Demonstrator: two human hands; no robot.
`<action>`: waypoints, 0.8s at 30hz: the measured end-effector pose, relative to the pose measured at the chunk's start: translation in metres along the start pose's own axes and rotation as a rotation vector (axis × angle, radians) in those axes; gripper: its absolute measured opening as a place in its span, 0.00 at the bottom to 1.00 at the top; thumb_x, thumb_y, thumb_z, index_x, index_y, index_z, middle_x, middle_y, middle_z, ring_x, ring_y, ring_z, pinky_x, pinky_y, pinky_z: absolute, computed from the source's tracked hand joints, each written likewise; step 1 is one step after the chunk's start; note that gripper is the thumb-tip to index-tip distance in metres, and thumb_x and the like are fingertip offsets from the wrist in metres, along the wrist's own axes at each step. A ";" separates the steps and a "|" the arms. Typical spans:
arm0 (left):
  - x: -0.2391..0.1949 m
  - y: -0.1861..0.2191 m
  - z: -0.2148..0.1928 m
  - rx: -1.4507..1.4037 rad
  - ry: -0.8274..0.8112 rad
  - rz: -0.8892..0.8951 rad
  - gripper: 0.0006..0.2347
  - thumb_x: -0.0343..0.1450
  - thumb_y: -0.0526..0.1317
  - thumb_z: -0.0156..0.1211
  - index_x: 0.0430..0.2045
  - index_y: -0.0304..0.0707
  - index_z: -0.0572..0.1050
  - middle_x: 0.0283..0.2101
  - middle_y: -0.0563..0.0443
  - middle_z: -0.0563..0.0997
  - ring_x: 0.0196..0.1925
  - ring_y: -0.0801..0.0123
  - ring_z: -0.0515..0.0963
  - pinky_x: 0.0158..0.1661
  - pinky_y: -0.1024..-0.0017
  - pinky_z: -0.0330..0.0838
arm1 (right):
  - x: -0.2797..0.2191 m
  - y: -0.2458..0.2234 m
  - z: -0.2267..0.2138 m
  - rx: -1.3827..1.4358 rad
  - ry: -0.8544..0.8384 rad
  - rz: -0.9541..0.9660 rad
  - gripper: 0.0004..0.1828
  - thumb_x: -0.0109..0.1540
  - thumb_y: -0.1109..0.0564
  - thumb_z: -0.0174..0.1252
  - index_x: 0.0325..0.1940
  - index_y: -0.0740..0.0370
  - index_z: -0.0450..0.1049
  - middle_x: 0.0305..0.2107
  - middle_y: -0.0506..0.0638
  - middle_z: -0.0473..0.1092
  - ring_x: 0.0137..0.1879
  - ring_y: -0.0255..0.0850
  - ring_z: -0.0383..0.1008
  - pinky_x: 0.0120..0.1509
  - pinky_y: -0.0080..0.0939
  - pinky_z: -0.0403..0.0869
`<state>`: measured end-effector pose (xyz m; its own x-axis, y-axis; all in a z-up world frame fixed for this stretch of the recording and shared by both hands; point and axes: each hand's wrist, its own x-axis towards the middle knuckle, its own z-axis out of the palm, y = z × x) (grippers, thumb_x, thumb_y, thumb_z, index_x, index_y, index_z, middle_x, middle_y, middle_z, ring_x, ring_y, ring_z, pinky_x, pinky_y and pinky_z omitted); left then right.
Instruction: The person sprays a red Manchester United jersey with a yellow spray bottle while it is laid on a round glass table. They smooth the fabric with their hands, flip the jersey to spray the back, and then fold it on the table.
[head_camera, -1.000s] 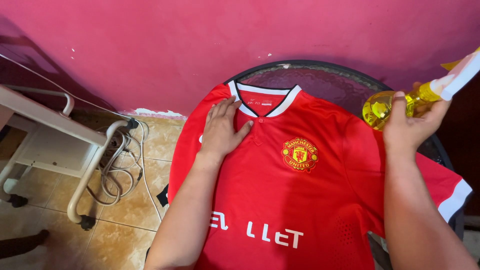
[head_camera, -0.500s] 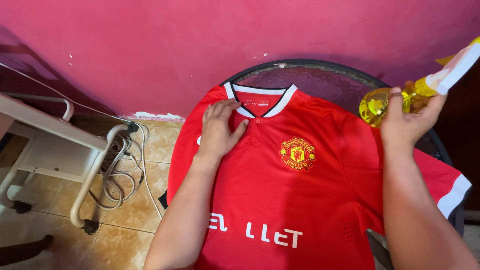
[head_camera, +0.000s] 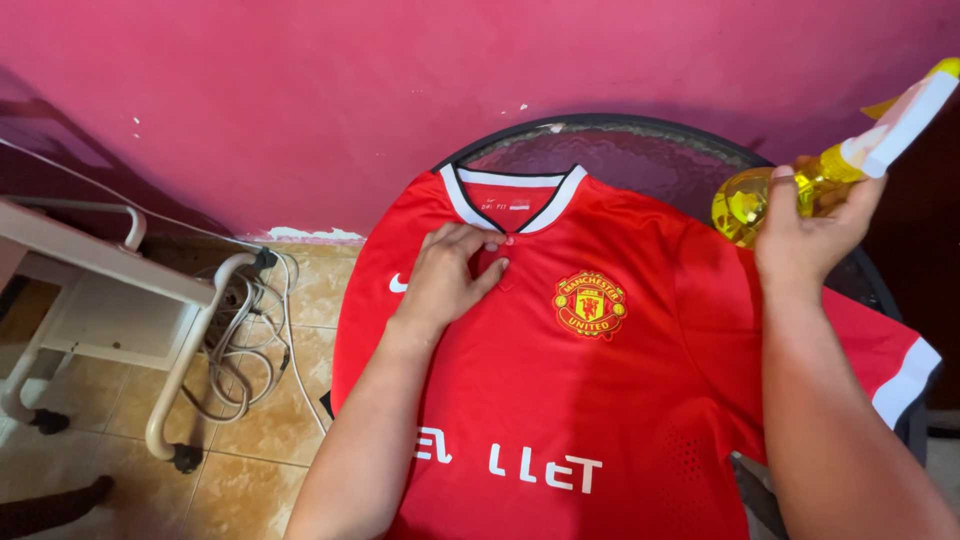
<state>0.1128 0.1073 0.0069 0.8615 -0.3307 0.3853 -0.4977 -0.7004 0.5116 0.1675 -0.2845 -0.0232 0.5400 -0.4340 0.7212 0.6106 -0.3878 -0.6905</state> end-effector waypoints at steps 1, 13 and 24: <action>0.000 -0.001 0.000 0.001 0.007 0.011 0.11 0.71 0.42 0.65 0.45 0.41 0.81 0.42 0.54 0.84 0.47 0.63 0.79 0.55 0.62 0.67 | 0.000 0.001 0.000 -0.014 -0.009 -0.033 0.26 0.67 0.78 0.58 0.67 0.69 0.60 0.49 0.65 0.67 0.52 0.51 0.73 0.63 0.49 0.74; -0.001 -0.010 0.005 -0.004 0.028 0.018 0.09 0.72 0.43 0.65 0.44 0.46 0.81 0.40 0.58 0.82 0.47 0.64 0.78 0.55 0.64 0.67 | -0.001 0.024 -0.005 -0.016 -0.053 -0.154 0.24 0.69 0.83 0.59 0.64 0.77 0.58 0.52 0.75 0.66 0.57 0.64 0.71 0.66 0.58 0.72; 0.000 -0.004 0.002 -0.025 0.104 0.008 0.08 0.73 0.39 0.61 0.44 0.43 0.80 0.40 0.56 0.84 0.44 0.64 0.81 0.52 0.65 0.72 | -0.006 0.059 -0.011 -0.110 0.024 -0.044 0.10 0.71 0.70 0.64 0.52 0.78 0.71 0.48 0.69 0.75 0.55 0.55 0.79 0.59 0.53 0.78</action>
<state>0.1147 0.1088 0.0039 0.8431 -0.2676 0.4664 -0.5078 -0.6814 0.5271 0.1939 -0.3133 -0.0690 0.4997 -0.4333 0.7501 0.5654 -0.4928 -0.6614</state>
